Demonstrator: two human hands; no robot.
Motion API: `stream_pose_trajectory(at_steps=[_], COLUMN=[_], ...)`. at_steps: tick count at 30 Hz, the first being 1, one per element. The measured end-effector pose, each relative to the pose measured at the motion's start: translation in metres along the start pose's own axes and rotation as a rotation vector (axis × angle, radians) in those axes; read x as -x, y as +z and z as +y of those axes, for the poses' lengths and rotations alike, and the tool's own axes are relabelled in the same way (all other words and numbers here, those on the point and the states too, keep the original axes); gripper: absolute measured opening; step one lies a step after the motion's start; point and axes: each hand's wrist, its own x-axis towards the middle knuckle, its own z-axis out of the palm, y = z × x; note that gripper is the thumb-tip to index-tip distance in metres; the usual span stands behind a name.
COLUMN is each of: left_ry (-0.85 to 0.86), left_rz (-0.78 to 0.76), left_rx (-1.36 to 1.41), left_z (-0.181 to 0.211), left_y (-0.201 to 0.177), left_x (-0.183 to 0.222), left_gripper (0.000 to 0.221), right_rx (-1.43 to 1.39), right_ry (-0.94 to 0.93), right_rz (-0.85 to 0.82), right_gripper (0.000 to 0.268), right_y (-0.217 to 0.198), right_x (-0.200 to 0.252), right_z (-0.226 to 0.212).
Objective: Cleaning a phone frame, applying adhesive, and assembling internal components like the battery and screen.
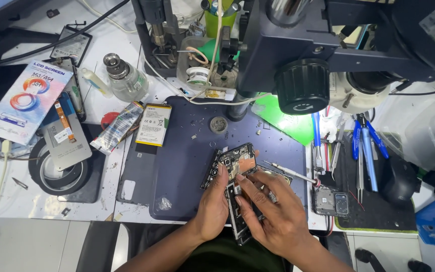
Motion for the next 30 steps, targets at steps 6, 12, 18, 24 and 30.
stream_pose_trajectory(at_steps=[6,12,18,24,30], left_ry=[-0.053,-0.026,0.056,-0.082,-0.153], left_rz=[0.038,-0.002,0.012,0.080,0.086], left_rx=[0.008,0.004,-0.086,-0.003,-0.030], left_z=[-0.003,-0.001,-0.010,-0.010,-0.008], left_y=[-0.002,-0.001,-0.005,-0.002,-0.004], left_x=[0.000,0.000,-0.001,-0.002,0.002], left_gripper=[0.075,0.072,0.068,0.074,0.074], right_rx=[-0.012,0.015,0.117,0.131,0.128], right_ry=[0.013,0.004,-0.085,0.017,-0.025], right_rz=[-0.002,0.002,-0.036,0.012,-0.034], right_gripper=[0.033,0.034,0.037,0.027,0.035], right_y=[0.001,0.002,0.001,0.000,0.004], right_x=[0.003,0.004,0.001,-0.006,0.006], right_z=[0.002,0.003,-0.001,-0.010,-0.005])
